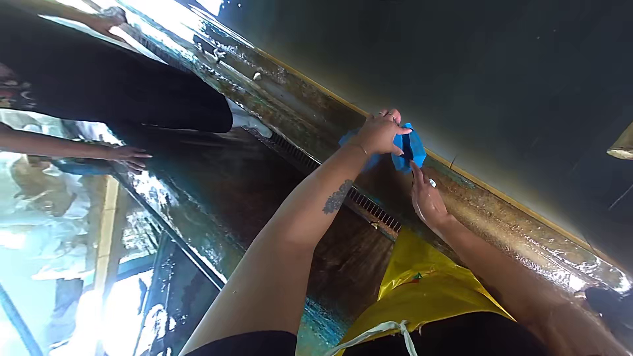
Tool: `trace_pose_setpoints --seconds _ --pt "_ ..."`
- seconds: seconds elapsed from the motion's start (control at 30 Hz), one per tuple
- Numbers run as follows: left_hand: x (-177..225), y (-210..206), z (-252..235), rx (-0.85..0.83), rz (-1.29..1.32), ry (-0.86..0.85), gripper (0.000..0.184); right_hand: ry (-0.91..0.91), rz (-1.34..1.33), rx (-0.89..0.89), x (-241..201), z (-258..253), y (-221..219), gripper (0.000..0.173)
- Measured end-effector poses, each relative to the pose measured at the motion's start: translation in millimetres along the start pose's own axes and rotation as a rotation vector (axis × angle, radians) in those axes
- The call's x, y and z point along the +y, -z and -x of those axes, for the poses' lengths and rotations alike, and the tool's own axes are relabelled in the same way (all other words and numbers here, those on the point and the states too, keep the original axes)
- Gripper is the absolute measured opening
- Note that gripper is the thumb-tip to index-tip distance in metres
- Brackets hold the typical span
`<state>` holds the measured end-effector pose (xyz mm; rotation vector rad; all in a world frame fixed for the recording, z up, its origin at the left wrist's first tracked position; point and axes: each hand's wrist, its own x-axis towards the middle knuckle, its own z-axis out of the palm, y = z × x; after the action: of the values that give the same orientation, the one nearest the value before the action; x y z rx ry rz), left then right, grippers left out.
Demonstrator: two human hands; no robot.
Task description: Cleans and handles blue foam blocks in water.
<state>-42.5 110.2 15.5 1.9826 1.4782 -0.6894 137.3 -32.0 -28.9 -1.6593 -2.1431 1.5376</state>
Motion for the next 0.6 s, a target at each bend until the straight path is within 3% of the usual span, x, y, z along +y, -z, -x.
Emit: trace_pose_setpoints --seconds 0.13,0.27,0.37,0.43,0.5,0.6 --pt "-2.5 3.4 2.9 0.029 0.073 0.038 0.061 0.000 0.042 -0.008 4.9 -5.3 13.1 0.067" --pt "1.6 -20.3 15.0 0.216 0.270 0.052 0.059 0.102 0.023 0.040 29.3 -7.5 36.2 0.062" --pt "0.6 -40.4 21.3 0.495 0.135 -0.122 0.051 0.131 0.035 0.044 39.0 -10.3 44.4 0.061" --pt "-4.8 -44.7 24.3 0.606 0.049 -0.288 0.036 0.144 0.057 0.047 39.9 -11.4 46.2 0.058" --pt "-11.6 -46.1 23.8 0.573 0.025 -0.358 0.024 0.147 0.064 0.052 39.0 -11.7 46.4 0.057" --pt "-18.0 -40.8 20.1 0.471 0.050 -0.331 0.024 0.133 0.078 0.067 36.5 -10.3 44.9 0.059"
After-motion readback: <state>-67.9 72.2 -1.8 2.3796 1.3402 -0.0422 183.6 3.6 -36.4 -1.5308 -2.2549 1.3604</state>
